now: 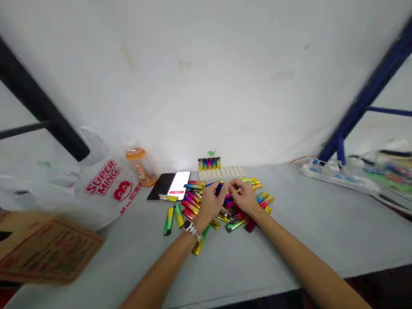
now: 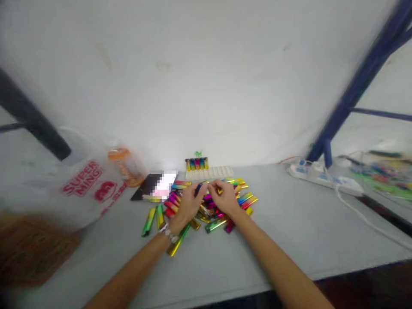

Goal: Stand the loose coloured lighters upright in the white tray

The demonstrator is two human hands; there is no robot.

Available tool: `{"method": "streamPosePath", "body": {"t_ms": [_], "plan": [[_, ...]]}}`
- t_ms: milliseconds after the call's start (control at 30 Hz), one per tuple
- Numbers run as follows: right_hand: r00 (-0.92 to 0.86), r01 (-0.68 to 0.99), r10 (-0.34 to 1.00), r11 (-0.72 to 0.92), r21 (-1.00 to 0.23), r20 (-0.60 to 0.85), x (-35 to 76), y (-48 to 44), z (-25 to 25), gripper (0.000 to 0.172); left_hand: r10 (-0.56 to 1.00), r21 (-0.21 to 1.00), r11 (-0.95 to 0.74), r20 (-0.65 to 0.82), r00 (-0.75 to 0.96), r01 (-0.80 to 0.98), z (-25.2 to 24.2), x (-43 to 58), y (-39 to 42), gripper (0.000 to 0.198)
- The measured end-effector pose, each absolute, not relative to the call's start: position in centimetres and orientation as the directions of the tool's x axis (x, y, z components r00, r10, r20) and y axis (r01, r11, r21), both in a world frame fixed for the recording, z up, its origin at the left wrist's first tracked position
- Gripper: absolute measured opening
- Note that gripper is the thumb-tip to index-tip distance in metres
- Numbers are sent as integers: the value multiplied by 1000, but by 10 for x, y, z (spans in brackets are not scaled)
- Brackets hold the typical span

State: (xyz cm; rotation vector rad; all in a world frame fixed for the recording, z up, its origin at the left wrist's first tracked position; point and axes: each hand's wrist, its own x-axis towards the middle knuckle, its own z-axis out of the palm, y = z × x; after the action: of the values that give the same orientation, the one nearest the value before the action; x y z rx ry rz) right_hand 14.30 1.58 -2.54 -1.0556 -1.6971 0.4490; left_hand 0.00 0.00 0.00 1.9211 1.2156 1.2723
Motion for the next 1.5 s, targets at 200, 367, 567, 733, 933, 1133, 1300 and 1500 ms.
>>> {"method": "streamPosePath", "body": {"t_ms": [200,367,567,733,933,1133,1300,1500], "plan": [[-46,401,825,531,-746,563,145,13,-23,30,911,819,-395,409,58,417,0,6,14,50],[-53,412,817,542,-732,575,139,15,-24,28,918,872,-369,396,-21,322,-12,12,18,48],[-57,431,818,537,-725,573,129,17,-27,26,917,881,-371,397,-33,295,-22,9,17,43],[-77,415,830,530,-739,552,129,16,-27,28,916,891,-353,391,-86,286,-24,9,18,36],[-87,409,830,533,-740,550,129,17,-29,27,917,894,-345,386,-101,285,-24,10,18,33],[-93,409,833,532,-741,546,128,17,-29,26,918,903,-340,379,-114,263,-23,10,18,35],[-88,417,839,521,-745,537,129,17,-28,29,927,920,-339,362,-96,195,-20,9,15,41],[-79,410,850,503,-761,520,128,15,-28,28,914,906,-387,402,-62,174,-16,4,9,43]]}}
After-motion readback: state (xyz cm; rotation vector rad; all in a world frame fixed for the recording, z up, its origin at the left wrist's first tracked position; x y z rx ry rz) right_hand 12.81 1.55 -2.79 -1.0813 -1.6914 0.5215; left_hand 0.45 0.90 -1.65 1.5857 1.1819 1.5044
